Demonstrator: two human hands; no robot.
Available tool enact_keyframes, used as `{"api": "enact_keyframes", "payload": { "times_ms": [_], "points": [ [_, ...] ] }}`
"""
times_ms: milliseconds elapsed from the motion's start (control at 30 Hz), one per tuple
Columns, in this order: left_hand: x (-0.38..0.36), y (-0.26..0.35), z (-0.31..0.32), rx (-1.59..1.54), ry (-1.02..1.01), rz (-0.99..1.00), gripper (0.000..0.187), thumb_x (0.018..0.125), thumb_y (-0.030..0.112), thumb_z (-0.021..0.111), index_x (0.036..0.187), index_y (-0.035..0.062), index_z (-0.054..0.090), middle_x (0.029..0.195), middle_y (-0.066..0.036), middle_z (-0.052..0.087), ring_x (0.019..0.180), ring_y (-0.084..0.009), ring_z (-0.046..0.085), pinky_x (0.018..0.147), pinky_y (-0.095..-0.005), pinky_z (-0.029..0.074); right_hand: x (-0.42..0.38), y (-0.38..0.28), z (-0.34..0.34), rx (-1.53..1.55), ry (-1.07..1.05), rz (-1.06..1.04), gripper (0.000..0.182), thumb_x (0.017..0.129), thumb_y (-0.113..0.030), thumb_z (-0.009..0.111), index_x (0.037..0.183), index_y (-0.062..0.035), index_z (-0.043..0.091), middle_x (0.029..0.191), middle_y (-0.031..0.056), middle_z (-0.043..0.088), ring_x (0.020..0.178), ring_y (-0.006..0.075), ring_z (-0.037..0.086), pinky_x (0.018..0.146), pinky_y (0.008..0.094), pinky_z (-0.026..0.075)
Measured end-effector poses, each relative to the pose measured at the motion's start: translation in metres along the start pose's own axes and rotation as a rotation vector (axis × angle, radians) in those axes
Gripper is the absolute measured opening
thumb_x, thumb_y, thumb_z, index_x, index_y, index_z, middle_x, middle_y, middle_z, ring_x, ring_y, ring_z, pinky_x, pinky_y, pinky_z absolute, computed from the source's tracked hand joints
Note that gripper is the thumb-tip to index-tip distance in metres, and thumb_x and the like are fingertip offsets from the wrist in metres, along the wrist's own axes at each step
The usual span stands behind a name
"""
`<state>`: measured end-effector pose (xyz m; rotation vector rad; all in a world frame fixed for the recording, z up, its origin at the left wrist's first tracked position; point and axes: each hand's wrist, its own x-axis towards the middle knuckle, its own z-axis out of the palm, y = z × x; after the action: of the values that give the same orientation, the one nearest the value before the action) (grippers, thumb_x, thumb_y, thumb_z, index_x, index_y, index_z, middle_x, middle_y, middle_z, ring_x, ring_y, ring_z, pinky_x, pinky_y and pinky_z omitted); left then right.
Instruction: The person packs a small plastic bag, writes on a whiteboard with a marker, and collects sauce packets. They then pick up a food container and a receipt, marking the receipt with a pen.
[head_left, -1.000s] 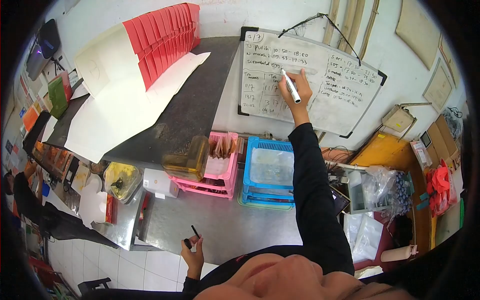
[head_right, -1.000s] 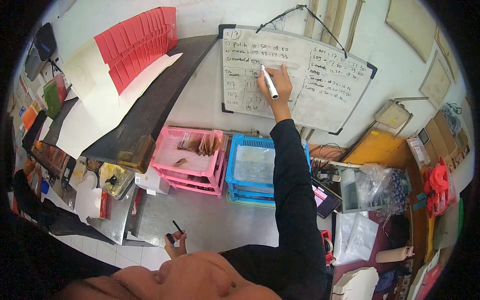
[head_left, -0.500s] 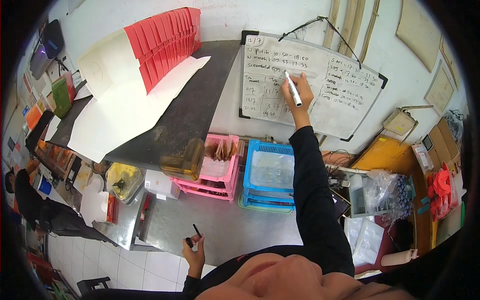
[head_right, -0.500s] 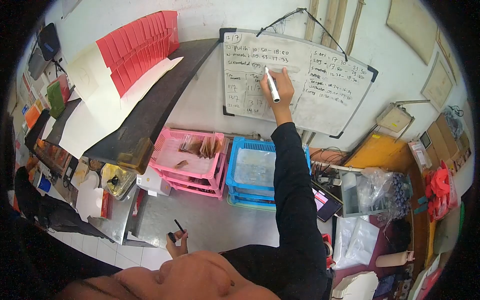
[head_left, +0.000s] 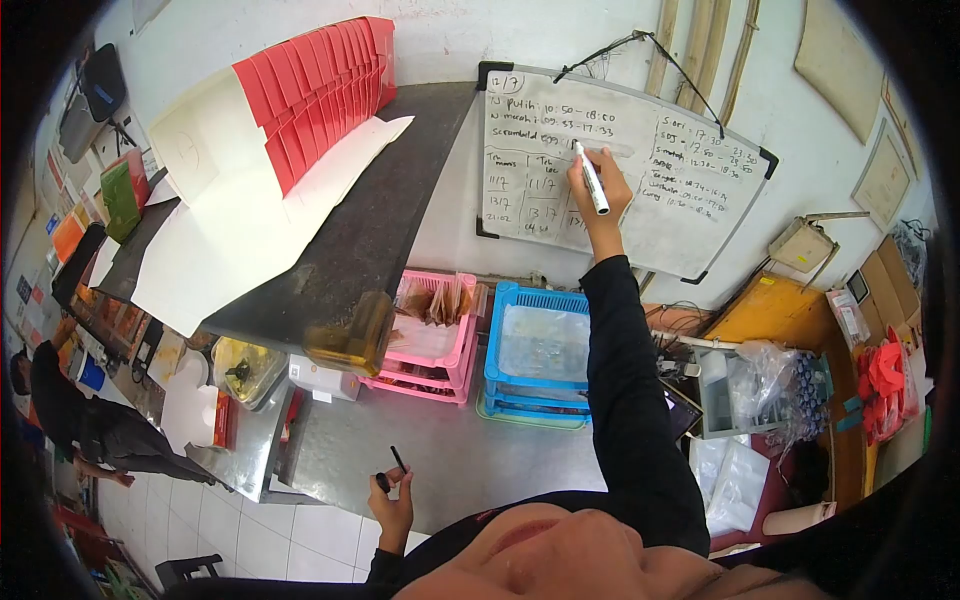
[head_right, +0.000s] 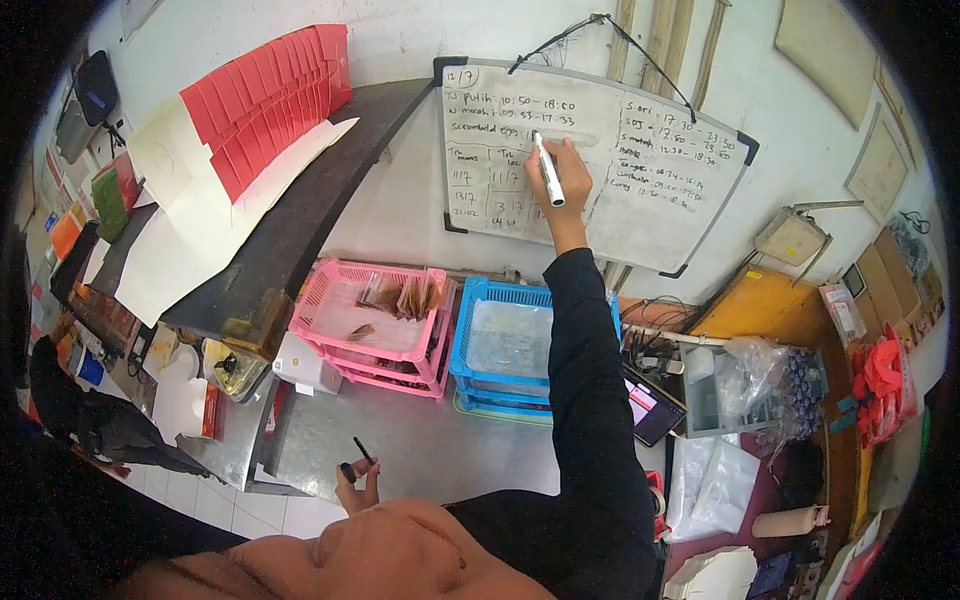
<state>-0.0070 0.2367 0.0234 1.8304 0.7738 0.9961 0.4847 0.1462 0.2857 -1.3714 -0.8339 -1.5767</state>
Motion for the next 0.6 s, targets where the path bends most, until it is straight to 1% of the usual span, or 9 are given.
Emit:
{"api": "enact_keyframes", "payload": {
  "times_ms": [67, 133, 233, 367, 467, 533, 567, 600],
  "points": [
    [0.001, 0.000, 0.000, -0.002, -0.006, 0.019, 0.033, 0.080, 0.004, 0.068, 0.076, 0.0075, 0.035, 0.085, -0.015, 0.068, 0.076, -0.0210, 0.067, 0.069, -0.0290, 0.047, -0.003, 0.002, 0.000, 0.000, 0.002, 0.033, 0.012, 0.067, -0.005, 0.068, 0.076, -0.0028, 0.062, 0.062, 0.0095, 0.060, 0.052, 0.0259, 0.060, 0.083, 0.0383, 0.054],
    [0.001, 0.000, 0.000, 0.021, -0.011, -0.015, 0.033, 0.080, 0.004, 0.069, 0.077, 0.0074, 0.035, 0.084, -0.015, 0.068, 0.077, -0.0216, 0.067, 0.070, -0.0296, 0.048, -0.004, 0.000, -0.005, 0.018, -0.038, 0.053, 0.012, 0.067, -0.005, 0.069, 0.077, -0.0027, 0.062, 0.064, 0.0096, 0.061, 0.055, 0.0247, 0.062, 0.081, 0.0378, 0.054],
    [0.003, -0.002, 0.002, 0.006, 0.011, 0.031, 0.034, 0.080, 0.004, 0.069, 0.078, 0.0075, 0.035, 0.084, -0.015, 0.068, 0.076, -0.0222, 0.067, 0.070, -0.0298, 0.048, -0.003, 0.003, -0.007, 0.025, 0.005, 0.048, 0.012, 0.067, -0.005, 0.069, 0.076, -0.0027, 0.062, 0.063, 0.0092, 0.060, 0.052, 0.0229, 0.060, 0.080, 0.0379, 0.054],
    [0.005, 0.003, 0.004, 0.006, -0.007, 0.002, 0.034, 0.080, 0.005, 0.069, 0.078, 0.0076, 0.035, 0.084, -0.015, 0.068, 0.077, -0.0224, 0.067, 0.070, -0.0298, 0.048, -0.004, 0.008, -0.006, -0.016, -0.017, -0.015, 0.011, 0.067, -0.005, 0.069, 0.076, -0.0027, 0.062, 0.062, 0.0092, 0.059, 0.051, 0.0220, 0.059, 0.080, 0.0382, 0.054],
    [0.006, 0.006, 0.006, 0.043, -0.027, 0.009, 0.033, 0.080, 0.005, 0.068, 0.078, 0.0076, 0.035, 0.085, -0.016, 0.068, 0.077, -0.0225, 0.067, 0.070, -0.0299, 0.048, -0.005, 0.006, -0.008, -0.007, -0.025, 0.017, 0.011, 0.067, -0.006, 0.069, 0.075, -0.0029, 0.062, 0.062, 0.0093, 0.059, 0.054, 0.0244, 0.061, 0.079, 0.0384, 0.055],
    [0.006, 0.006, 0.008, 0.005, -0.022, 0.001, 0.033, 0.081, 0.005, 0.068, 0.078, 0.0076, 0.036, 0.085, -0.016, 0.068, 0.077, -0.0224, 0.067, 0.070, -0.0300, 0.048, -0.003, 0.003, -0.010, -0.018, -0.067, 0.068, 0.012, 0.067, -0.007, 0.070, 0.076, -0.0031, 0.062, 0.062, 0.0101, 0.060, 0.061, 0.0278, 0.065, 0.076, 0.0377, 0.055],
    [0.007, 0.007, 0.008, 0.005, -0.022, 0.001, 0.033, 0.081, 0.005, 0.068, 0.078, 0.0076, 0.036, 0.085, -0.016, 0.068, 0.077, -0.0224, 0.067, 0.070, -0.0300, 0.048, -0.003, 0.004, -0.010, -0.018, -0.067, 0.068, 0.012, 0.067, -0.007, 0.070, 0.076, -0.0031, 0.062, 0.062, 0.0101, 0.060, 0.061, 0.0278, 0.065, 0.076, 0.0377, 0.055],
    [0.007, 0.009, 0.007, 0.005, -0.023, 0.007, 0.032, 0.081, 0.005, 0.068, 0.078, 0.0076, 0.036, 0.085, -0.016, 0.068, 0.077, -0.0224, 0.067, 0.070, -0.0300, 0.049, -0.002, 0.005, -0.009, -0.032, -0.023, 0.047, 0.012, 0.067, -0.007, 0.070, 0.076, -0.0026, 0.063, 0.063, 0.0106, 0.060, 0.061, 0.0284, 0.065, 0.074, 0.0376, 0.055]
  ]
}}
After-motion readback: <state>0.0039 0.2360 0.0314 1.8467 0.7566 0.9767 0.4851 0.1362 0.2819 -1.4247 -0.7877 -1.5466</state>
